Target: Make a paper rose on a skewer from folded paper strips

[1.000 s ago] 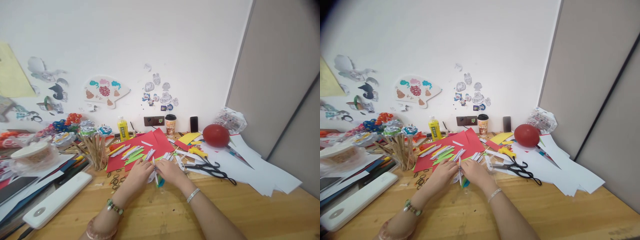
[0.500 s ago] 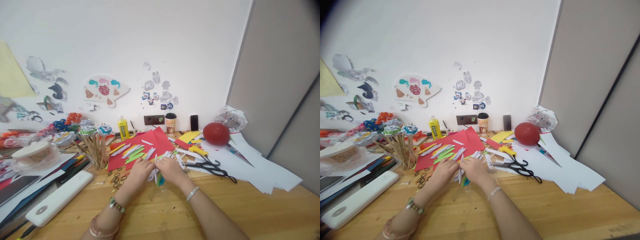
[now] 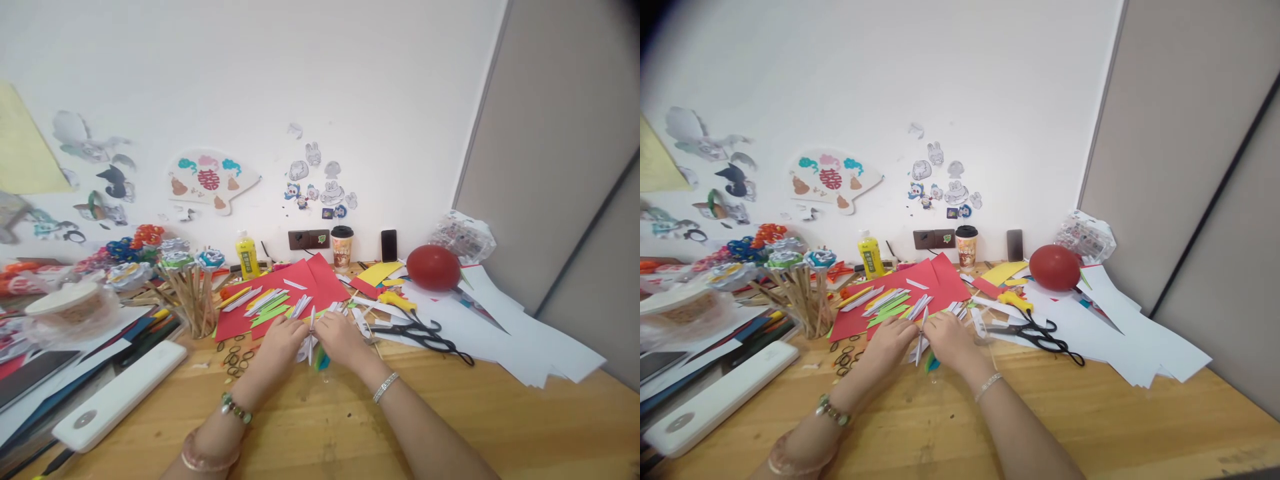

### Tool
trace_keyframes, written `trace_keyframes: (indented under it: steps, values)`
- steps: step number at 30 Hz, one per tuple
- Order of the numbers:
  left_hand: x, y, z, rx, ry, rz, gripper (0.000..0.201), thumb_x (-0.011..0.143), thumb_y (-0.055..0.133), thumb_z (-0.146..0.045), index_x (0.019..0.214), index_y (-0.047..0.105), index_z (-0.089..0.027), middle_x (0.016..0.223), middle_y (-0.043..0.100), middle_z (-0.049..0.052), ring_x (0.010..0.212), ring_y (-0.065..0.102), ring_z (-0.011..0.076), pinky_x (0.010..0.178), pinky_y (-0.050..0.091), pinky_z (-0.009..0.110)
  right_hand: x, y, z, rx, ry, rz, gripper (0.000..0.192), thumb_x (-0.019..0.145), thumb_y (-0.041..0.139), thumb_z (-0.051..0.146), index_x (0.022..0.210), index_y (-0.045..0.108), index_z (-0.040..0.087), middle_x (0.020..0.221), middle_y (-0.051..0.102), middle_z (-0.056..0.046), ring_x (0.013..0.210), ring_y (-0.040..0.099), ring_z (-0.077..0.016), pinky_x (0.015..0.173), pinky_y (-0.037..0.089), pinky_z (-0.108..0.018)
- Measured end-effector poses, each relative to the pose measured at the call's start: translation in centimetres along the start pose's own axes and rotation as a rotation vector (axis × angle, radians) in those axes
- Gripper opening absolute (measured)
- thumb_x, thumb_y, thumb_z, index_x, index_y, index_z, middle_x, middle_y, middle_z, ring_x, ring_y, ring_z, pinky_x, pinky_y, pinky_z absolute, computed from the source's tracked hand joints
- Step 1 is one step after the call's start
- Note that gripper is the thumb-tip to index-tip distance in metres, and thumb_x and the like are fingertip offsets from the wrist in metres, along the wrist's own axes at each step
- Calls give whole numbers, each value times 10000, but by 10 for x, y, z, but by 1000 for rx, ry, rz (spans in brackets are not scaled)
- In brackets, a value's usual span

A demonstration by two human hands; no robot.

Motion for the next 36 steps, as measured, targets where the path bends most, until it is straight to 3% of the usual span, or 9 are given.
trace_keyframes:
  steps: [2, 4, 7, 11, 15, 20, 26, 31, 36]
  values:
    - [0, 0, 8, -135, -76, -57, 124, 859, 432, -157, 849, 553, -188, 835, 608, 53, 788, 543, 191, 752, 411, 343, 0, -3, -7, 44, 38, -17, 96, 875, 530, 219, 913, 589, 155, 830, 616, -57, 830, 525, -196, 727, 405, -301]
    - [0, 4, 20, -335, -208, -141, 133, 833, 504, -227, 955, 544, -194, 923, 598, 63, 838, 550, 196, 750, 442, 340, -1, -7, -16, 146, 92, -33, 241, 840, 591, 291, 1039, 560, 159, 938, 617, -71, 914, 518, -211, 778, 414, -318]
    - [-1, 16, 40, -720, -472, -287, 423, 707, 647, -335, 1072, 485, -196, 999, 571, 69, 771, 571, 172, 679, 484, 327, -2, -10, -26, 319, 194, -59, 252, 828, 604, 256, 1055, 552, 161, 989, 602, -80, 945, 511, -217, 812, 417, -334]
    - [-1, 37, 47, -1155, -687, -226, 579, 563, 749, -434, 1020, 519, -163, 800, 637, 31, 703, 604, 180, 664, 488, 325, -2, -11, -24, 457, 232, -119, 192, 830, 591, 217, 1017, 566, 183, 971, 596, -65, 944, 516, -209, 825, 416, -341]
    - [-2, 37, 45, -1226, -711, -173, 420, 526, 781, -435, 768, 598, -145, 681, 656, 13, 652, 600, 173, 647, 468, 289, -1, -8, -20, 665, 255, -84, 194, 813, 601, 199, 1007, 594, 198, 988, 606, -50, 954, 549, -190, 816, 429, -310]
    - [-4, 27, 42, -1206, -729, -201, 360, 544, 784, -400, 734, 613, -146, 592, 645, -12, 566, 576, 155, 564, 427, 250, -1, -4, -27, 891, 332, -73, 112, 813, 599, 244, 903, 639, 191, 901, 643, -35, 859, 593, -170, 754, 449, -280]
    - [-5, 20, 40, -1252, -754, -266, 323, 529, 799, -369, 693, 621, -155, 617, 664, -2, 633, 614, 174, 630, 459, 259, -2, 9, -34, 1168, 386, -87, 272, 798, 605, 395, 963, 586, 180, 878, 626, -30, 824, 602, -169, 731, 474, -288]
    - [-6, 26, 43, -1296, -801, -307, 336, 513, 808, -383, 649, 611, -146, 599, 652, 7, 590, 606, 167, 602, 470, 266, -5, 21, -35, 1195, 445, -60, 353, 792, 601, 421, 1046, 563, 179, 963, 626, -58, 896, 607, -189, 785, 477, -323]
    - [-5, 31, 31, -1578, -811, -299, 326, 565, 806, -308, 771, 622, -135, 702, 686, 42, 633, 633, 172, 617, 495, 274, -3, 12, -25, 1158, 507, 13, 350, 727, 664, 312, 1050, 568, 213, 1034, 634, -50, 923, 614, -211, 774, 489, -331]
Point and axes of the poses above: each hand's wrist, its own x-axis towards the middle knuckle, its own y-axis out of the palm, z = x × y, the point moved 6 cm from there along x, towards the middle knuckle
